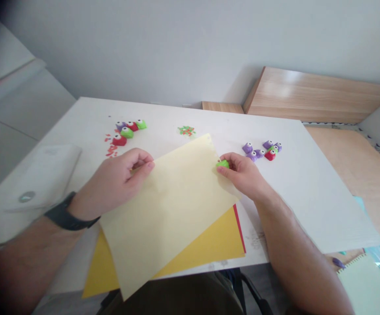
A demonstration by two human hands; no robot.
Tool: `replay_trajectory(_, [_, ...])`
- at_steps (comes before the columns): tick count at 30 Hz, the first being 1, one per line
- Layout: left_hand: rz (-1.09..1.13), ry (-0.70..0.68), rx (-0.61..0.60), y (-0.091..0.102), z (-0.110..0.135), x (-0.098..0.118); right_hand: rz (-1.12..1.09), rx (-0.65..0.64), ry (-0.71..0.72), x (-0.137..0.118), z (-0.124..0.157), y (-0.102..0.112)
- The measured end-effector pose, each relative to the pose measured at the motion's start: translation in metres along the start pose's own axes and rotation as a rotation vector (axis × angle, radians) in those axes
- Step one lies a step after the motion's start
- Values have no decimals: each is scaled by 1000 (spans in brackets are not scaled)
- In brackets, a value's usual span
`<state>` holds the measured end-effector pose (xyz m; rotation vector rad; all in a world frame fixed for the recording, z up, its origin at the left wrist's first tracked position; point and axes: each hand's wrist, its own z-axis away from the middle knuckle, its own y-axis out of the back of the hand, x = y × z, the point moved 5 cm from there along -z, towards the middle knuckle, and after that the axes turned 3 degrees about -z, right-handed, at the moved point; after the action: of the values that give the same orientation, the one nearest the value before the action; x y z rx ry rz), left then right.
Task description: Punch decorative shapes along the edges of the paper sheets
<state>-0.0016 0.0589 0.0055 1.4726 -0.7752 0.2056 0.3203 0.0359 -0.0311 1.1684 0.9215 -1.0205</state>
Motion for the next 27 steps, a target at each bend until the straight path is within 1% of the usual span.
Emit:
replay_trajectory(13, [8, -10, -1, -1, 1, 0, -4, 18, -31, -1, 1, -3])
replay_trajectory(27, [4, -11, -10, -1, -1, 2, 150, 56, -3, 3, 0, 0])
